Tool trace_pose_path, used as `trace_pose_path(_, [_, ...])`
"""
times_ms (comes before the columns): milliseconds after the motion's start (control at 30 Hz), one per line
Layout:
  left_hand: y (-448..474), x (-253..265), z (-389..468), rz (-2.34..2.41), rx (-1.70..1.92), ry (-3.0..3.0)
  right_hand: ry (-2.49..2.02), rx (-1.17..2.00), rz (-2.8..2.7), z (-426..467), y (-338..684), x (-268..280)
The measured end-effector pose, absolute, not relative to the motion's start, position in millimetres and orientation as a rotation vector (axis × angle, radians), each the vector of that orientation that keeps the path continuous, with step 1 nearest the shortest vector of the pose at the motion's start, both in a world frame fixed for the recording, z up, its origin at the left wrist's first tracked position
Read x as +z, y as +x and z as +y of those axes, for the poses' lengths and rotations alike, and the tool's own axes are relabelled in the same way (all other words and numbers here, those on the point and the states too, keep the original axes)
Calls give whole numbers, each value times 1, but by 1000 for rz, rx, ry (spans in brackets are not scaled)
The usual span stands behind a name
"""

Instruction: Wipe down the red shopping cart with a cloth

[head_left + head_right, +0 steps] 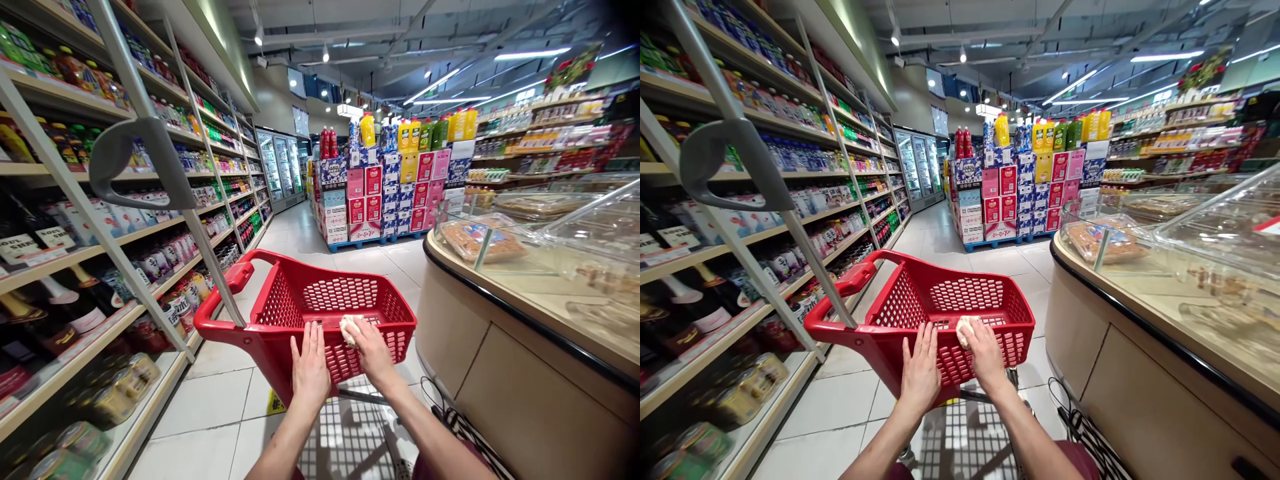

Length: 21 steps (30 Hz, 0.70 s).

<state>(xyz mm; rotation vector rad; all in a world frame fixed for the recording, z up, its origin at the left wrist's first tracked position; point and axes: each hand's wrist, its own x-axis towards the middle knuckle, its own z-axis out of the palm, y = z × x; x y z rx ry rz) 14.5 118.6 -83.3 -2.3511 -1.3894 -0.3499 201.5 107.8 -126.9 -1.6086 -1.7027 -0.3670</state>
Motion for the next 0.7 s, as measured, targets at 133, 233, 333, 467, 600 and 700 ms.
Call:
trace_pose_path(133, [15, -84, 117, -1385, -352, -2360, -1781, -347, -1440, 106, 224, -125])
trace_pose_path(233, [19, -83, 116, -1451, -379, -2358, -1780, -375, -1380, 107, 216, -127])
trace_pose_path(333, [22, -80, 115, -1524, -423, -2376, -1576, -362, -1671, 109, 195, -127])
trace_pose_path(467, [31, -80, 110, -1612, -500, -2392, -1644, -324, -1606, 107, 208, -126])
trace_pose_path(600, [50, -85, 99, -1751, -595, -2330, -1720, -325, -1455, 107, 218, -126])
trace_pose_path(700, [43, -77, 100, -1685, -567, -2379, -1559, -300, -1738, 108, 214, -123])
